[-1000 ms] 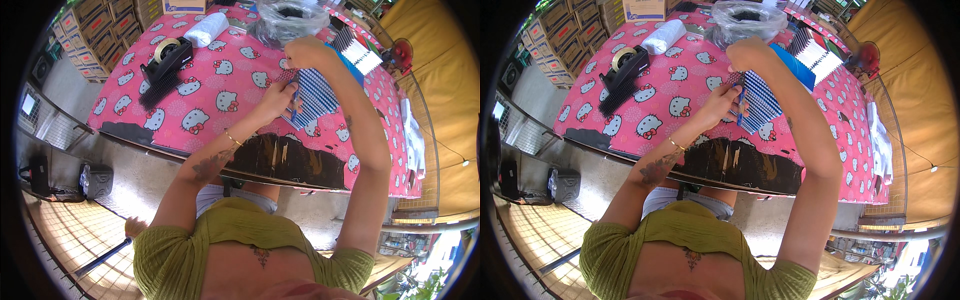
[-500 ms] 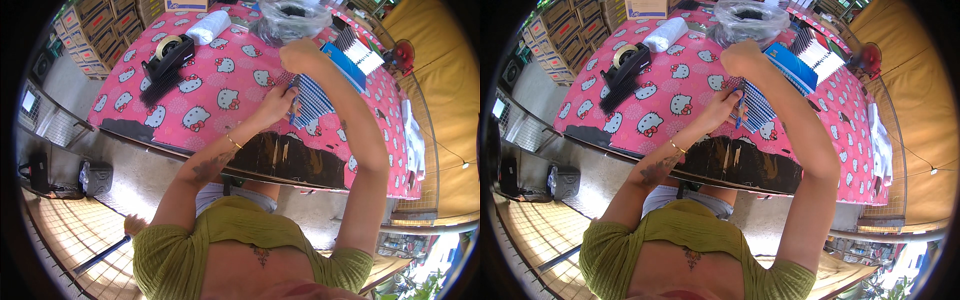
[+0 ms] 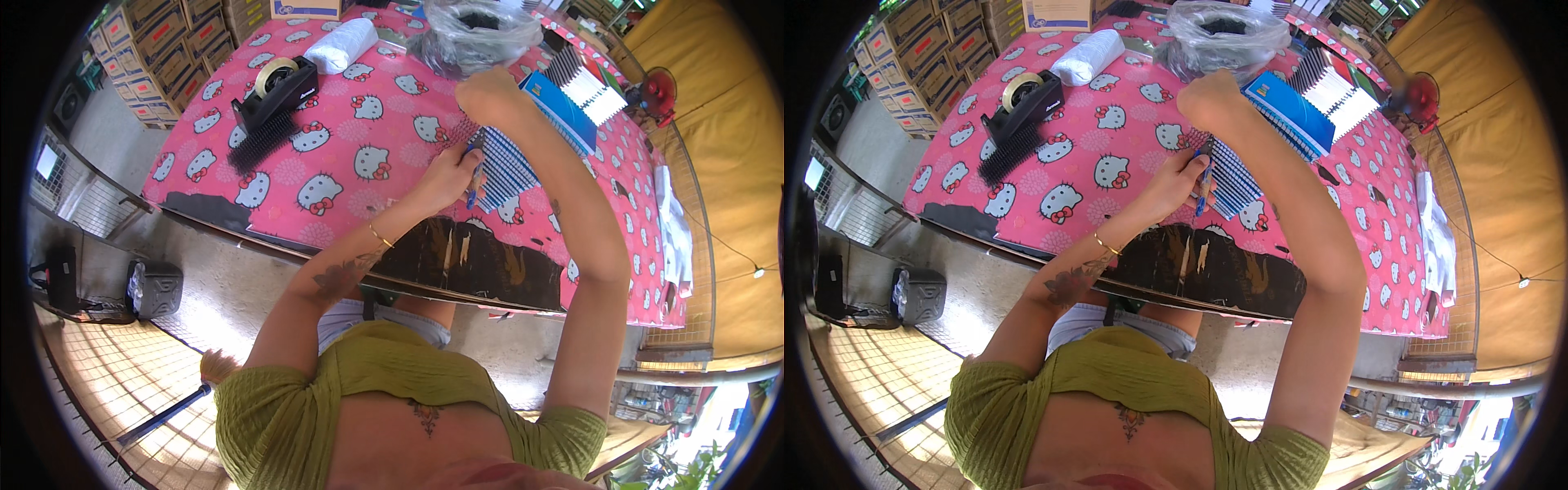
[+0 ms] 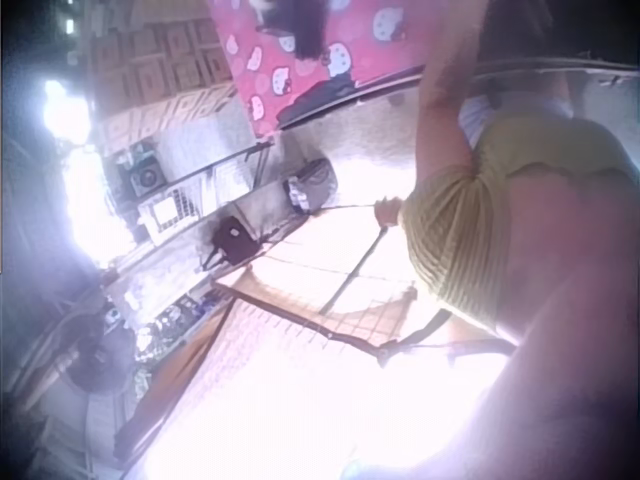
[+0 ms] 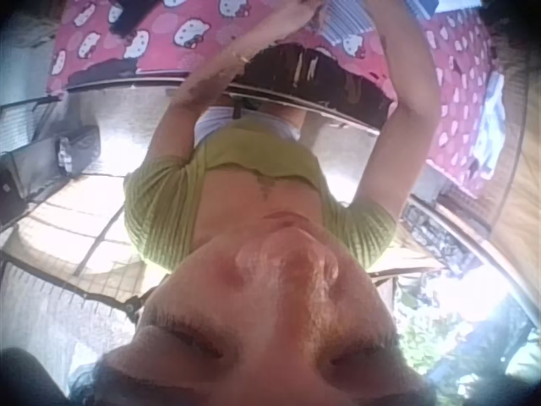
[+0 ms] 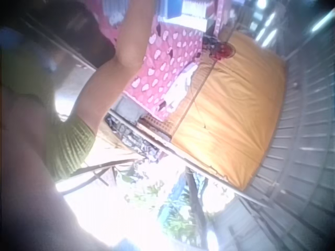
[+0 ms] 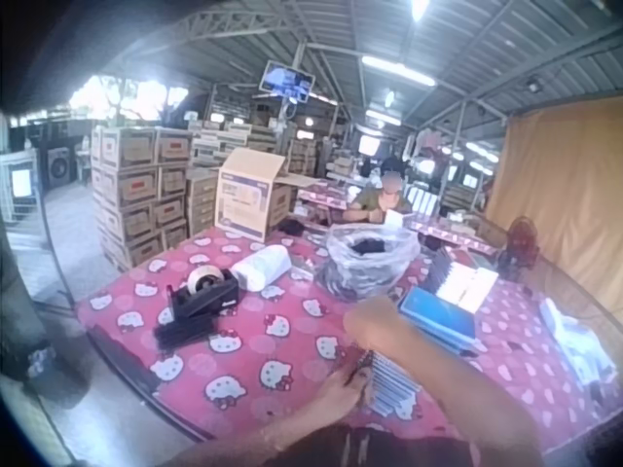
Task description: The person trims the excess spiral binding from a stack of notebooks using scissors.
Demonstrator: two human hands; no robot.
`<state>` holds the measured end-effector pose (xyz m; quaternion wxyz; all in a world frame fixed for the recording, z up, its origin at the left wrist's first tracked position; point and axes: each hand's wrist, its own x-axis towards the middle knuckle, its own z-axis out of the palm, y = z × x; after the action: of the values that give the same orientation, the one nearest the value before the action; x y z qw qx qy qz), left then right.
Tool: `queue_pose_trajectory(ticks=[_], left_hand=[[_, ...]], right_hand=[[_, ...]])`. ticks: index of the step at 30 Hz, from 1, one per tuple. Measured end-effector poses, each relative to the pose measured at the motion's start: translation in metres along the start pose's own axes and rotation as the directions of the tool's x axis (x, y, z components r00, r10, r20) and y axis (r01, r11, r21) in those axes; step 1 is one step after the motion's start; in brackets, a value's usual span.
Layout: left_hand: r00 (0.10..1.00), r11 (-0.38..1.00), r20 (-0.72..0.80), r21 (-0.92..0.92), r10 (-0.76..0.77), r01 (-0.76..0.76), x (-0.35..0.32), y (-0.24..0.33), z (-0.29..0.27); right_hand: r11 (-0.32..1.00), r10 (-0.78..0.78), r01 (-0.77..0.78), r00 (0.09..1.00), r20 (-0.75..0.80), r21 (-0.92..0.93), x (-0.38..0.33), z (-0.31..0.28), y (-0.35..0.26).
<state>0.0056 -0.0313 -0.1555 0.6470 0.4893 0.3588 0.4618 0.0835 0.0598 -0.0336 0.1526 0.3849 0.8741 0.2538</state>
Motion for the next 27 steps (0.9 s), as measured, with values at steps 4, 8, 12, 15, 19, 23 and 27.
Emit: queue_pose_trajectory(ticks=[4,8,12,15,19,23,27], left_hand=[[1.000,0.999,-0.025,-0.028,-0.017,0.017,0.007,0.001,-0.005],[1.000,1.000,0.001,0.018,-0.009,0.009,0.010,0.005,-0.004],[0.998,0.999,0.021,-0.006,-0.051,0.051,0.004,0.007,0.000],[0.999,0.999,0.005,0.003,-0.035,0.035,0.010,0.005,0.001],[0.998,0.999,0.019,-0.007,-0.053,0.053,0.007,0.005,0.001],[0.999,0.997,0.003,-0.050,-0.054,0.054,0.011,0.003,-0.001],[0.997,0.994,0.002,-0.077,-0.078,0.077,0.012,0.011,-0.001]], right_hand=[[1.000,0.010,-0.009,0.999,0.053,-0.004,0.002,-0.007,-0.007],[1.000,0.010,-0.008,0.998,0.069,-0.027,0.003,-0.005,-0.006],[0.999,-0.009,0.015,0.991,0.137,-0.044,0.004,-0.008,-0.005],[0.999,-0.012,0.015,0.993,0.120,-0.032,0.004,-0.006,-0.002],[0.999,-0.002,0.006,0.994,0.110,-0.040,0.001,-0.008,0.000],[0.999,0.012,-0.008,0.993,0.121,-0.035,0.002,-0.011,-0.002],[1.000,0.006,-0.003,0.988,0.152,-0.020,0.002,-0.010,0.000]])
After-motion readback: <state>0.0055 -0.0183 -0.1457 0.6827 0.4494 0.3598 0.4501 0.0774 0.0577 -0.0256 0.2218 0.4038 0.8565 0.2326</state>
